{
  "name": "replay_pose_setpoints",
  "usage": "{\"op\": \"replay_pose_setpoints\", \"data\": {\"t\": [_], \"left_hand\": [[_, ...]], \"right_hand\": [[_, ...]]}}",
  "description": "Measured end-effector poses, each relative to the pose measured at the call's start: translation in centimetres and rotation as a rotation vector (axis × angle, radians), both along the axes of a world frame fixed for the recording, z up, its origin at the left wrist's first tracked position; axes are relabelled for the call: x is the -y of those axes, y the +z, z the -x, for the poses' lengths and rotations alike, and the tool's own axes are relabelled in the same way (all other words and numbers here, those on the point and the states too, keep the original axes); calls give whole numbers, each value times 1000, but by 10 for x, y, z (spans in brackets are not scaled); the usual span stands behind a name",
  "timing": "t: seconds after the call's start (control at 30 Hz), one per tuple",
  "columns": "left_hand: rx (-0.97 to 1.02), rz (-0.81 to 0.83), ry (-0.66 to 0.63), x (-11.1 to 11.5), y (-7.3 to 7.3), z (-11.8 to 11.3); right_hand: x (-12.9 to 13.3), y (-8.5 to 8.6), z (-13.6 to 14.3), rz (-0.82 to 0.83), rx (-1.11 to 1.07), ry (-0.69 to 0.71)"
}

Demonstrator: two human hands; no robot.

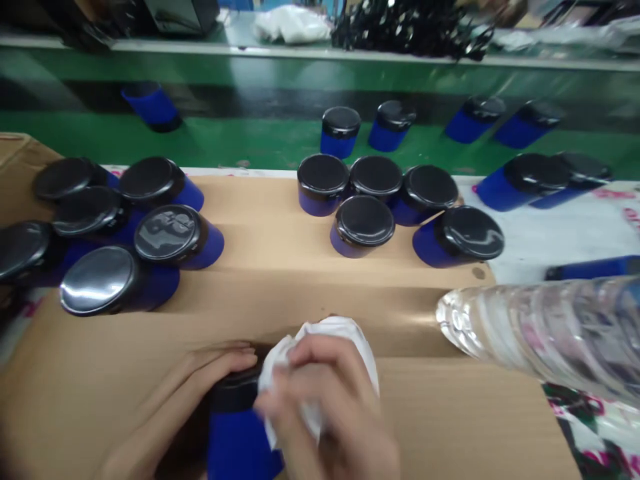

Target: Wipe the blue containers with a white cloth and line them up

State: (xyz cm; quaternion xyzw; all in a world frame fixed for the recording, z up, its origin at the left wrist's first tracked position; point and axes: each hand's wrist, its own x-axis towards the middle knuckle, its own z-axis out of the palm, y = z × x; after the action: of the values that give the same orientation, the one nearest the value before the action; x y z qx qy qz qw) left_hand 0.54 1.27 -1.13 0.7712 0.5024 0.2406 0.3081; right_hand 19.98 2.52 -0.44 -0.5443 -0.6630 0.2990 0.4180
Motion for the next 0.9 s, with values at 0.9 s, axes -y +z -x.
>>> {"op": "replay_pose_setpoints", "data": {"t": [0.9], "left_hand": [[41, -158, -55, 0, -8, 3]], "right_hand": [[-2, -2, 14, 0, -242, 35]]}}
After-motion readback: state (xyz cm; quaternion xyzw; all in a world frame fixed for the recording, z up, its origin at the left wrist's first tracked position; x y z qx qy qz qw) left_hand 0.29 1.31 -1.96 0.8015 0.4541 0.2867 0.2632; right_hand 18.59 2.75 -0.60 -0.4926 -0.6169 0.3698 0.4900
